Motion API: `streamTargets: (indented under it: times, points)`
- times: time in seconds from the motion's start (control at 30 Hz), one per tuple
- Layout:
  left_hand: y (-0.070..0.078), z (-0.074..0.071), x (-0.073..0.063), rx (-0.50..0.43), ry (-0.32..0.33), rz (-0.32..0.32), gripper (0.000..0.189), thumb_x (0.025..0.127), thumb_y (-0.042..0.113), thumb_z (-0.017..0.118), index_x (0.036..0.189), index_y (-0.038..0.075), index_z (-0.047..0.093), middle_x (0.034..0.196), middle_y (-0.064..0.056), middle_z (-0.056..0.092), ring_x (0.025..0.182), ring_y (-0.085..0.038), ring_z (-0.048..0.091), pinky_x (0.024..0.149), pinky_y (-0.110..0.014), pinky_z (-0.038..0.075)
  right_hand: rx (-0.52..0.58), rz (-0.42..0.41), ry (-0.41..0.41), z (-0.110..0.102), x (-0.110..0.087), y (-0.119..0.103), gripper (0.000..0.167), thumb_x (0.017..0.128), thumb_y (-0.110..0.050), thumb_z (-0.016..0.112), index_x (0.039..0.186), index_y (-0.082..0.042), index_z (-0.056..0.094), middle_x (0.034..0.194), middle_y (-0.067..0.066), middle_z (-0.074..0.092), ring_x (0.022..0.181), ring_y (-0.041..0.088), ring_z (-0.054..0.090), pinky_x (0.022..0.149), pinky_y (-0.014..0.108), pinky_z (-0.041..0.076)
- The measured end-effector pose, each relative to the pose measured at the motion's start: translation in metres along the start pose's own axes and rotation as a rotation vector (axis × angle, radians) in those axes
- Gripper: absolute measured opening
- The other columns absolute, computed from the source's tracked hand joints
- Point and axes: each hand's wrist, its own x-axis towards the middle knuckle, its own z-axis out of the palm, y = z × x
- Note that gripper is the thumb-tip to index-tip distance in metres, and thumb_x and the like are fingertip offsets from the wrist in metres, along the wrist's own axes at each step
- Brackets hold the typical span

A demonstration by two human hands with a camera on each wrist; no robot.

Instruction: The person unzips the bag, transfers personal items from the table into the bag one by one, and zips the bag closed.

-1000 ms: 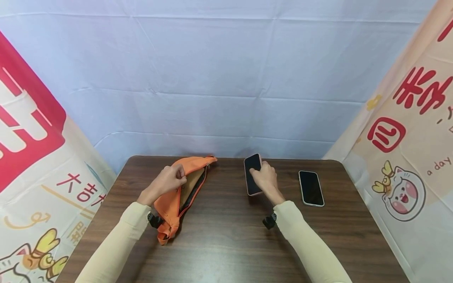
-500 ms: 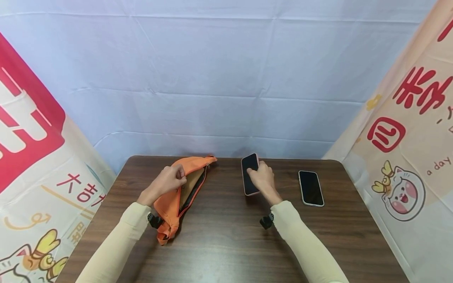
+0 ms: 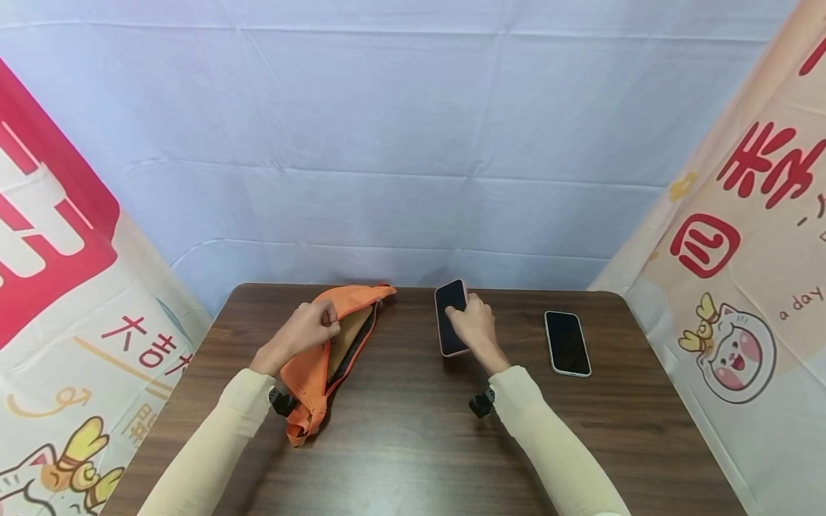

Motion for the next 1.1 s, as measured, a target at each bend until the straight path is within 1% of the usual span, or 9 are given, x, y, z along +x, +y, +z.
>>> streamTargets:
  times: [0.2, 0.33, 0.57, 0.9, 1.1]
  points:
    - [0.000, 0.000, 0.000, 0.005, -0.001, -0.004, 0.016, 0.103, 0.011, 0.069, 0.093, 0.012, 0.057, 0.077, -0.005, 0.059, 0.058, -0.015, 0.054, 0.059, -0.030, 0.045, -0.006, 0.001, 0.017, 0.003, 0.000, -0.003, 0.044, 0.099, -0.027, 0.066, 0.127, 0.006, 0.062, 0.109, 0.029, 0.073, 0.083, 0.035, 0.074, 0.070, 0.041, 0.059]
    - [0.000, 0.001, 0.000, 0.008, -0.001, -0.003, 0.015, 0.103, 0.011, 0.069, 0.093, 0.012, 0.057, 0.078, -0.005, 0.059, 0.059, -0.015, 0.053, 0.059, -0.031, 0.045, -0.008, 0.003, 0.019, 0.005, 0.000, -0.004, 0.043, 0.098, -0.027, 0.066, 0.126, 0.006, 0.062, 0.108, 0.028, 0.072, 0.083, 0.034, 0.073, 0.069, 0.039, 0.058]
    - [0.000, 0.001, 0.000, 0.008, -0.005, -0.001, 0.015, 0.103, 0.012, 0.070, 0.094, 0.012, 0.058, 0.078, -0.004, 0.059, 0.059, -0.015, 0.053, 0.059, -0.030, 0.044, 0.006, 0.004, 0.004, 0.006, 0.000, -0.006, 0.044, 0.099, -0.027, 0.065, 0.128, 0.007, 0.061, 0.111, 0.030, 0.071, 0.083, 0.034, 0.074, 0.066, 0.037, 0.059]
    - [-0.001, 0.000, 0.000, -0.001, -0.009, 0.006, 0.015, 0.103, 0.012, 0.070, 0.094, 0.011, 0.058, 0.078, -0.005, 0.059, 0.058, -0.014, 0.053, 0.059, -0.030, 0.044, 0.014, 0.007, 0.005, 0.010, 0.000, -0.011, 0.044, 0.098, -0.028, 0.065, 0.128, 0.005, 0.062, 0.111, 0.028, 0.072, 0.086, 0.034, 0.073, 0.070, 0.038, 0.058]
    - [-0.001, 0.001, 0.000, -0.002, -0.005, 0.008, 0.015, 0.103, 0.012, 0.070, 0.093, 0.011, 0.058, 0.078, -0.005, 0.059, 0.058, -0.015, 0.053, 0.059, -0.030, 0.044, 0.039, -0.004, 0.002, 0.013, -0.001, -0.014, 0.044, 0.098, -0.027, 0.065, 0.128, 0.005, 0.062, 0.111, 0.028, 0.072, 0.086, 0.034, 0.073, 0.070, 0.039, 0.059]
